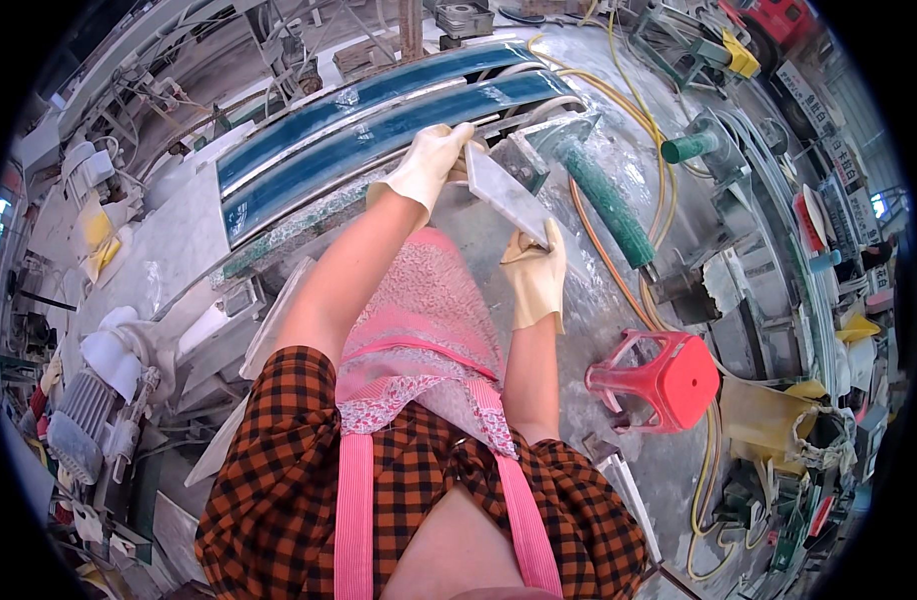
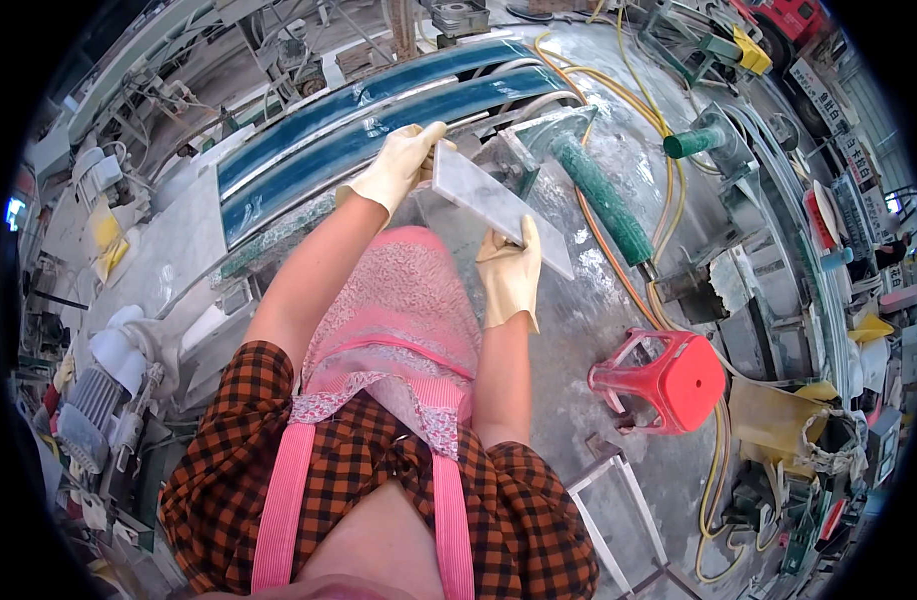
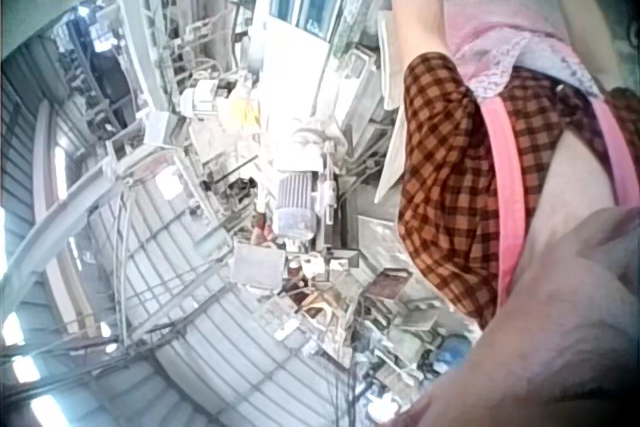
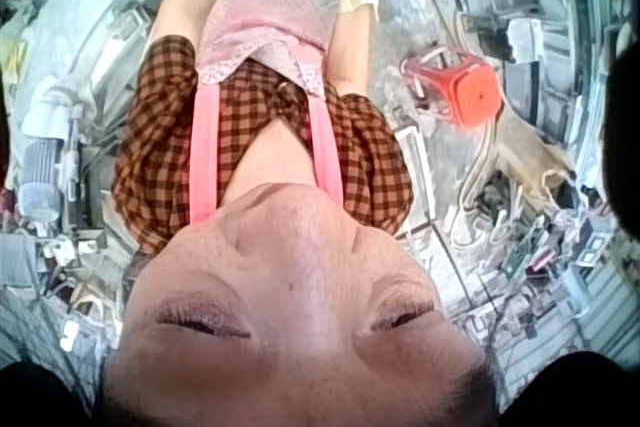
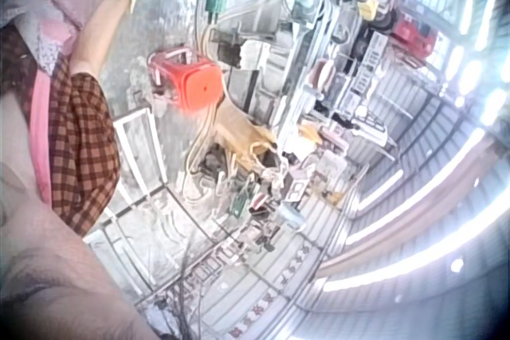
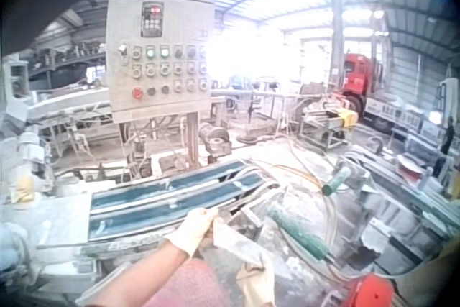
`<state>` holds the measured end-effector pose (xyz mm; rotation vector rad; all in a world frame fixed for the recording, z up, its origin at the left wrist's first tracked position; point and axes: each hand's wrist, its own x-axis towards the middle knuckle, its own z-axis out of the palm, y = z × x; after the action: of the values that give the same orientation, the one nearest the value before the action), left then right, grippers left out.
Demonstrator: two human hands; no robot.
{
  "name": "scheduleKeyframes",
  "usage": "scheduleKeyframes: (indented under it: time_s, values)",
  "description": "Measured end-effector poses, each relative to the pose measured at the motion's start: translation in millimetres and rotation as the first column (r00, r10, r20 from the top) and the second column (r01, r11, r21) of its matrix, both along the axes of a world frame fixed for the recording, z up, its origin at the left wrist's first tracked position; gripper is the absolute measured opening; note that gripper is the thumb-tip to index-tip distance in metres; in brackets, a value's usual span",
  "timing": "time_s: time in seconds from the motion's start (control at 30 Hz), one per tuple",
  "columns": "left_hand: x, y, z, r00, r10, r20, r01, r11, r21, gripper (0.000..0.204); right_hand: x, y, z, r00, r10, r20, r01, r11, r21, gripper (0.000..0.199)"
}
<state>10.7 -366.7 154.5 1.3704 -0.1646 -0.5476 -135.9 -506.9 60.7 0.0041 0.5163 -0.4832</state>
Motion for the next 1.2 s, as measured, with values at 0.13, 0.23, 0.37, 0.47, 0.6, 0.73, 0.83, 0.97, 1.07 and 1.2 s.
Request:
scheduleKeyframes:
  time_s: [0.13, 0.23, 0.37, 0.47, 0.6, 0.73, 0.83, 0.97, 1.07, 1.2]
  values:
    - [17, 17, -54, 0.835, -0.076, 0.546, -0.097, 0.955, 0.281, 0.039, 9, 7, -5, 0.998, -0.021, 0.063, 0.041, 0.947, -0.32, 0.031]
    - [-26, 28, -32, 0.981, -0.157, -0.113, 0.121, 0.954, -0.275, 0.054, 24, 14, 2, 0.985, -0.092, -0.147, -0.025, 0.766, -0.642, 0.04]
    - [-21, 46, -52, 0.992, -0.102, -0.068, 0.091, 0.984, -0.15, 0.049, 43, 30, 26, 0.951, -0.054, -0.305, -0.21, 0.611, -0.763, 0.044]
    - [-10, 60, -68, 0.993, 0.038, -0.112, -0.046, 0.997, -0.07, 0.045, 58, 45, 31, 0.901, -0.075, -0.427, -0.361, 0.413, -0.836, 0.052]
    - [-1, 91, -91, 0.965, 0.215, -0.149, -0.224, 0.973, -0.048, 0.037, 56, 63, 70, 0.745, -0.005, -0.667, -0.662, 0.116, -0.74, 0.064]
    - [2, 112, -102, 0.882, 0.396, -0.255, -0.41, 0.912, -0.003, 0.034, 49, 85, 114, 0.739, -0.008, -0.673, -0.67, 0.086, -0.737, 0.057]
    - [-3, 118, -97, 0.823, 0.477, -0.308, -0.491, 0.87, 0.034, 0.034, 50, 88, 125, 0.713, 0.063, -0.699, -0.701, 0.033, -0.712, 0.055]
    - [-9, 135, -96, 0.821, 0.471, -0.322, -0.493, 0.87, 0.014, 0.03, 58, 100, 119, 0.757, 0.03, -0.653, -0.654, 0.03, -0.756, 0.054]
    - [-6, 150, -107, 0.832, 0.467, -0.299, -0.486, 0.874, 0.011, 0.033, 61, 108, 119, 0.764, 0.045, -0.643, -0.644, 0.015, -0.765, 0.052]
    - [-10, 162, -113, 0.849, 0.461, -0.259, -0.473, 0.881, 0.018, 0.039, 72, 110, 105, 0.749, 0.128, -0.65, -0.65, -0.045, -0.759, 0.052]
